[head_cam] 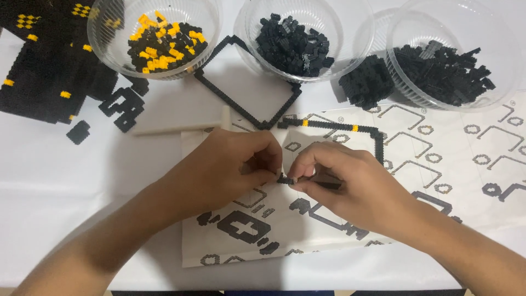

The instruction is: Assembling a rectangular frame using small interlocking plastic toy pieces on a template.

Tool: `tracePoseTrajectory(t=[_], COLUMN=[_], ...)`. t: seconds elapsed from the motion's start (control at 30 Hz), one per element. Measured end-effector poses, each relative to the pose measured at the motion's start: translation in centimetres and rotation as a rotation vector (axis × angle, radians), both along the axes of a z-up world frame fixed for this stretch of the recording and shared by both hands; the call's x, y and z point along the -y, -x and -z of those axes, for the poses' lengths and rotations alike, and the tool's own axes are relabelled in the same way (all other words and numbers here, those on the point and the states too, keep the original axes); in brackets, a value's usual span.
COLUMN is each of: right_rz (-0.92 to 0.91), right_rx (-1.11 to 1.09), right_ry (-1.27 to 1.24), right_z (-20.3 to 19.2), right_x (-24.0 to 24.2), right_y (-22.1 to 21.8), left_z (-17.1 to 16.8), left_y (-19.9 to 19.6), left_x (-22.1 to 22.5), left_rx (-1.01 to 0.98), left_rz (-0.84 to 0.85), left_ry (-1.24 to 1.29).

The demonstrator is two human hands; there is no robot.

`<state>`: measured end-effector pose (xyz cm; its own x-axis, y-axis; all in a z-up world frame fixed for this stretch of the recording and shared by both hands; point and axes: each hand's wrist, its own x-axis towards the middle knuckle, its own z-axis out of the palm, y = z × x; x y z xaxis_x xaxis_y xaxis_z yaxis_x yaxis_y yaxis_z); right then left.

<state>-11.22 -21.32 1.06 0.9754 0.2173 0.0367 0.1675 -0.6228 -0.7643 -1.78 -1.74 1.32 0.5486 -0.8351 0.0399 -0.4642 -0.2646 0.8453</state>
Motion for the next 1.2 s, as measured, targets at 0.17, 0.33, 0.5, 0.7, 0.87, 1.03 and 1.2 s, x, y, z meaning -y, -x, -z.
tracePoseTrajectory(t=[0.17, 0.33, 0.5, 0.7, 0.87, 1.03, 1.2], right_rz=[-0.009, -0.001, -0.006, -0.023, -0.020, -0.025, -0.078], right_rx=[0.005, -0.025, -0.019, 0.008, -0.004, 0.021, 0.118], right_ry=[-0.020, -0.012, -0.009, -0.009, -0.007, 0.007, 0.019], right_z=[-0.43, -0.42, -0.62, -0.48, -0.52, -0.26, -0.32], right_x=[-0.26, -0.29, -0.38, -0.29, -0.27, -0.16, -0.14], right_y=[-0.09, -0.06, -0.07, -0.09, -0.09, -0.09, -0.07], left_z=[0.20, 0.03, 0.22, 0.13, 0.30, 0.28, 0.73], left_y=[0.01, 0.12, 0.09, 0.10, 0.07, 0.08, -0.03], left_x=[-0.07, -0.01, -0.02, 0.02, 0.04, -0.02, -0.07], left_rx=[0.005, -0.035, -0.024, -0.029, -0.024, -0.022, 0.058], left_rz=[-0.001, -0.033, -0.025, -0.029, -0.026, -0.022, 0.023], left_ry=[-0.001, -0.078, -0.056, -0.068, -0.071, -0.064, 0.003])
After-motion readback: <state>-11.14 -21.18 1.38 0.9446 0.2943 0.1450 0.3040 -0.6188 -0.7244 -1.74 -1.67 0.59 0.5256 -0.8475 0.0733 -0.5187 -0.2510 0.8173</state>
